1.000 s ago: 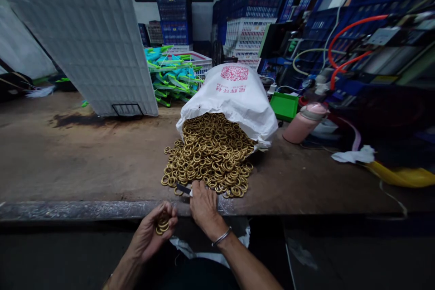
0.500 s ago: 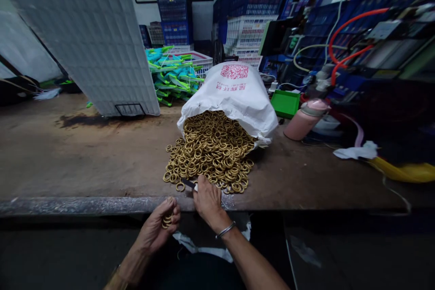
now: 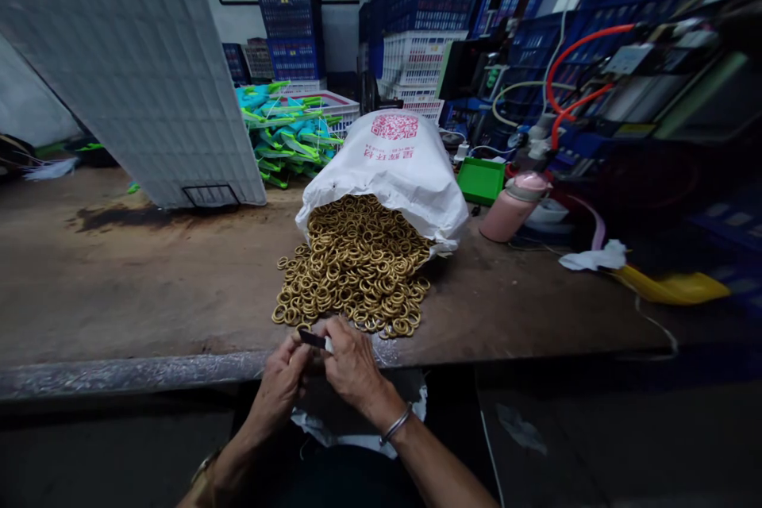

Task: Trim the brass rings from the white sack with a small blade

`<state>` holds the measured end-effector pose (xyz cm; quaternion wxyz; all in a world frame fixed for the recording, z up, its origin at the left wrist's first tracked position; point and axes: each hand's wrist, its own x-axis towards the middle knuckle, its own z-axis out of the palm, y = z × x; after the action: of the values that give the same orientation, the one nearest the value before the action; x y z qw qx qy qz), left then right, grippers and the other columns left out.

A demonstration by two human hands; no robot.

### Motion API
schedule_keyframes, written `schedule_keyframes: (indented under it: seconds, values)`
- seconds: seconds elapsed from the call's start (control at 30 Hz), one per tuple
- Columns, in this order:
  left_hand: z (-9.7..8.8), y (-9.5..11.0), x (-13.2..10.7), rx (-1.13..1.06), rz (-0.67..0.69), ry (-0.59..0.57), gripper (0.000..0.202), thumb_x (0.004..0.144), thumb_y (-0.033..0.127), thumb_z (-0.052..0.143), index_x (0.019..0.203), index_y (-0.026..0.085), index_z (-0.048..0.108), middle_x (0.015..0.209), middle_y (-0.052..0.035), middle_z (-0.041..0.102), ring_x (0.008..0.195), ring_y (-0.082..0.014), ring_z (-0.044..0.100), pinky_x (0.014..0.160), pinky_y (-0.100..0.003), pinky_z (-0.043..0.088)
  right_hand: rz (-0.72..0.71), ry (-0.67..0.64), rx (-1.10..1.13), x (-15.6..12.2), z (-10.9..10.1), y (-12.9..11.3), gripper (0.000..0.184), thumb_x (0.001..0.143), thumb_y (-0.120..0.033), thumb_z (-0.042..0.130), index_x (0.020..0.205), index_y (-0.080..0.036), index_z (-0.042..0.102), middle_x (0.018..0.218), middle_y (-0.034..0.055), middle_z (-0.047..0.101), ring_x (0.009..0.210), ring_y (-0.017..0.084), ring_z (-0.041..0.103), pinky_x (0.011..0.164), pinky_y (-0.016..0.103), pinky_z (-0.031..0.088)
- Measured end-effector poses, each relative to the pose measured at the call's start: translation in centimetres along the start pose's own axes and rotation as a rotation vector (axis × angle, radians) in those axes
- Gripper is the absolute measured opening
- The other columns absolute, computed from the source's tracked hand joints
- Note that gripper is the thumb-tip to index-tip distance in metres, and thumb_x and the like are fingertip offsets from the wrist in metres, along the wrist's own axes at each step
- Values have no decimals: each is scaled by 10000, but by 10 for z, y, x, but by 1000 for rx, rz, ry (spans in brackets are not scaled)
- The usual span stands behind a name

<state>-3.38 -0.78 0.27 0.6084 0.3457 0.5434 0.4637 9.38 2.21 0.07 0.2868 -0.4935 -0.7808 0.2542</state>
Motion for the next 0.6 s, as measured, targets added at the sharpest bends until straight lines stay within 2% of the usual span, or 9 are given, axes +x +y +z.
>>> schedule_keyframes:
  seconds: [0.1,0.2,0.3,0.43,0.6]
  values:
    - [1,3,1,44,0,-30,336,685,487,585,731,167,495,469,86,388,373,-36,306,370,-151,240,21,3,121,-1,-2,-5,107,746,-110,454,793,-198,494,778,-8,546,723,116,487,673,210,343]
    - [0,0,2,55,-46,-29,330,683,487,586,713,172,493,453,91,366,368,-39,296,363,-149,224,109,-8,246,-1,-3,-6,50,774,-175,453,752,-188,495,692,-26,517,650,105,464,615,202,342]
    - [0,-3,2,29,-35,-42,316,696,476,577,704,173,488,459,90,357,369,-37,288,365,-148,216,178,-27,382,0,-2,-5,138,810,-259,420,724,-181,495,643,-37,475,611,97,435,576,196,338]
    - [0,-4,1,17,51,10,258,725,416,571,689,174,488,481,84,377,391,-39,298,392,-151,243,265,-2,476,1,-2,-5,221,808,-342,417,676,-177,482,613,-40,450,589,94,410,561,200,336]
    - [1,-3,0,68,169,16,232,758,381,541,680,163,540,515,58,449,443,-56,366,439,-165,290,409,-171,598,0,3,0,350,828,-421,358,590,-182,454,472,-59,374,450,76,348,466,201,288]
